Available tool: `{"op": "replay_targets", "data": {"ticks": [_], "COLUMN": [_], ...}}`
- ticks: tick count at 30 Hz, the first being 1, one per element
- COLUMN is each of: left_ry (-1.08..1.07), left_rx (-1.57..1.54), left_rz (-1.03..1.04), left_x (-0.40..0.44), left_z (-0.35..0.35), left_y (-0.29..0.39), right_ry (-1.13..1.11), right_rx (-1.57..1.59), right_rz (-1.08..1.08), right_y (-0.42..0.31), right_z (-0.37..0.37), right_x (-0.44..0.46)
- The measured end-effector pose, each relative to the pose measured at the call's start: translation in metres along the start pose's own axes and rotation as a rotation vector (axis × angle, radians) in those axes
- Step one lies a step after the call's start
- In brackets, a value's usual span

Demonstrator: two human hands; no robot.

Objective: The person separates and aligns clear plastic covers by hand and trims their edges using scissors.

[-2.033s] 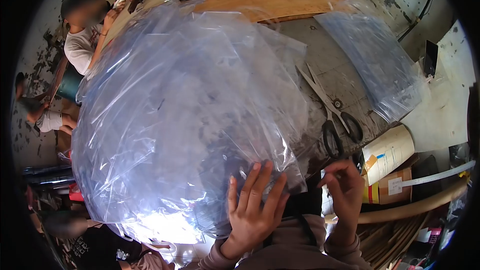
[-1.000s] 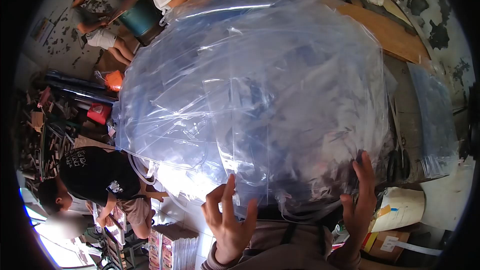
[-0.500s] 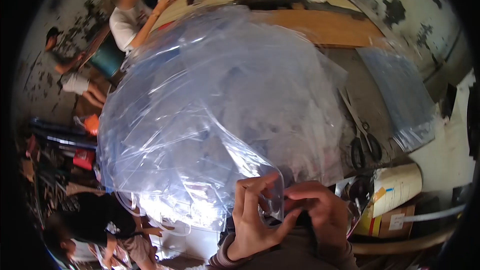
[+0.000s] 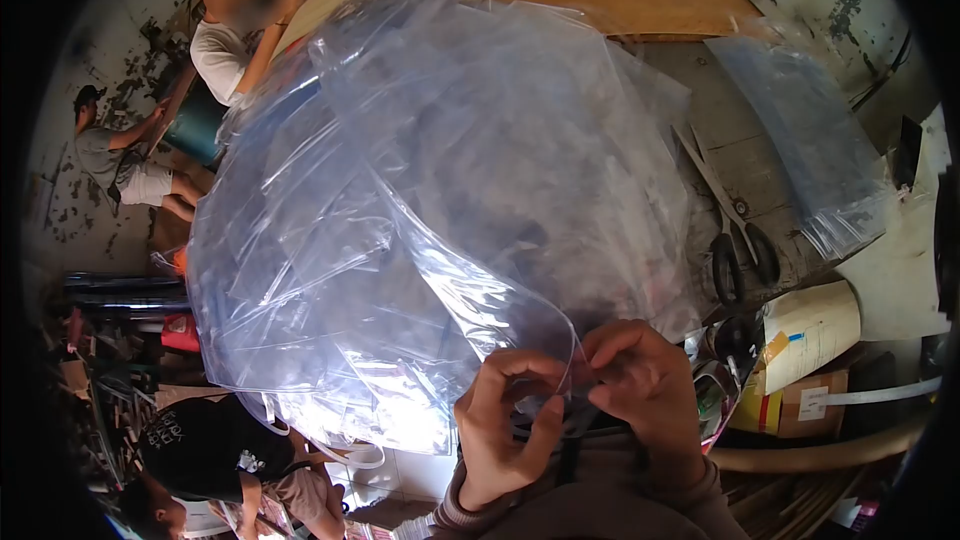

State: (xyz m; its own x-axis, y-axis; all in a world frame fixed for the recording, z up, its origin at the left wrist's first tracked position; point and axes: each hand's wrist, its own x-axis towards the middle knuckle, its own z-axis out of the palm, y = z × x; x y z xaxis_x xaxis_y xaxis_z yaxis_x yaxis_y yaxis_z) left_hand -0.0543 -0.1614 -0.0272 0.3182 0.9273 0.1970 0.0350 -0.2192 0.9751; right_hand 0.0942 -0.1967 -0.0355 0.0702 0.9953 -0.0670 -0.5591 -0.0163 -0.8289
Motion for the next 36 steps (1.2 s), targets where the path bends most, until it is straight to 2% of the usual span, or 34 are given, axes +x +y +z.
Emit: {"op": "replay_targets", "data": {"ticks": [1,14,16,17,18,19,20,21,22,23,25,27,29,34,36], "left_ry": [0.068,0.060,-0.086,-0.187,-0.230,-0.272,-0.261,-0.100,0.063,0.187,0.367,0.393,0.335,0.272,0.405], "left_rx": [-0.193,-0.395,-0.197,-0.032,0.029,0.091,0.100,0.039,-0.016,-0.110,-0.204,-0.203,-0.327,-0.444,-0.322], "left_rz": [-0.157,-0.172,-0.273,-0.230,-0.167,-0.102,-0.097,-0.007,0.081,0.132,0.138,0.114,0.015,-0.025,-0.059], "left_x": [-0.001,-0.004,-0.002,0.002,0.004,0.007,0.007,0.006,0.005,0.009,0.019,0.021,0.020,0.020,0.024], "left_z": [0.001,-0.011,-0.011,-0.013,-0.016,-0.018,-0.020,-0.023,-0.027,-0.028,-0.029,-0.028,-0.029,-0.035,-0.031], "left_y": [0.002,-0.013,-0.014,-0.004,0.001,0.002,0.001,-0.001,-0.002,-0.003,0.002,0.006,0.008,0.003,0.006], "right_ry": [0.009,0.057,0.093,0.155,0.102,0.091,0.009,-0.080,-0.032,-0.053,-0.053,-0.147,-0.203,-0.219,-0.230], "right_rx": [0.003,-0.098,-0.148,-0.183,-0.451,-0.450,-0.732,-1.007,-1.044,-1.024,-1.091,-1.078,-1.077,-1.105,-1.111], "right_rz": [-0.020,0.046,-0.031,-0.083,-0.188,-0.198,-0.328,-0.458,-0.595,-0.596,-0.466,-0.536,-0.590,-0.588,-0.616], "right_y": [0.002,0.005,-0.003,-0.006,-0.006,-0.011,-0.016,-0.018,-0.011,-0.008,-0.007,0.001,0.010,0.013,0.013], "right_z": [0.000,-0.007,0.014,0.022,0.021,0.021,0.022,0.024,0.029,0.035,0.046,0.041,0.036,0.032,0.033], "right_x": [0.000,0.004,0.014,0.016,0.022,0.023,0.022,0.023,0.022,0.017,0.002,-0.003,-0.004,-0.005,-0.004]}}
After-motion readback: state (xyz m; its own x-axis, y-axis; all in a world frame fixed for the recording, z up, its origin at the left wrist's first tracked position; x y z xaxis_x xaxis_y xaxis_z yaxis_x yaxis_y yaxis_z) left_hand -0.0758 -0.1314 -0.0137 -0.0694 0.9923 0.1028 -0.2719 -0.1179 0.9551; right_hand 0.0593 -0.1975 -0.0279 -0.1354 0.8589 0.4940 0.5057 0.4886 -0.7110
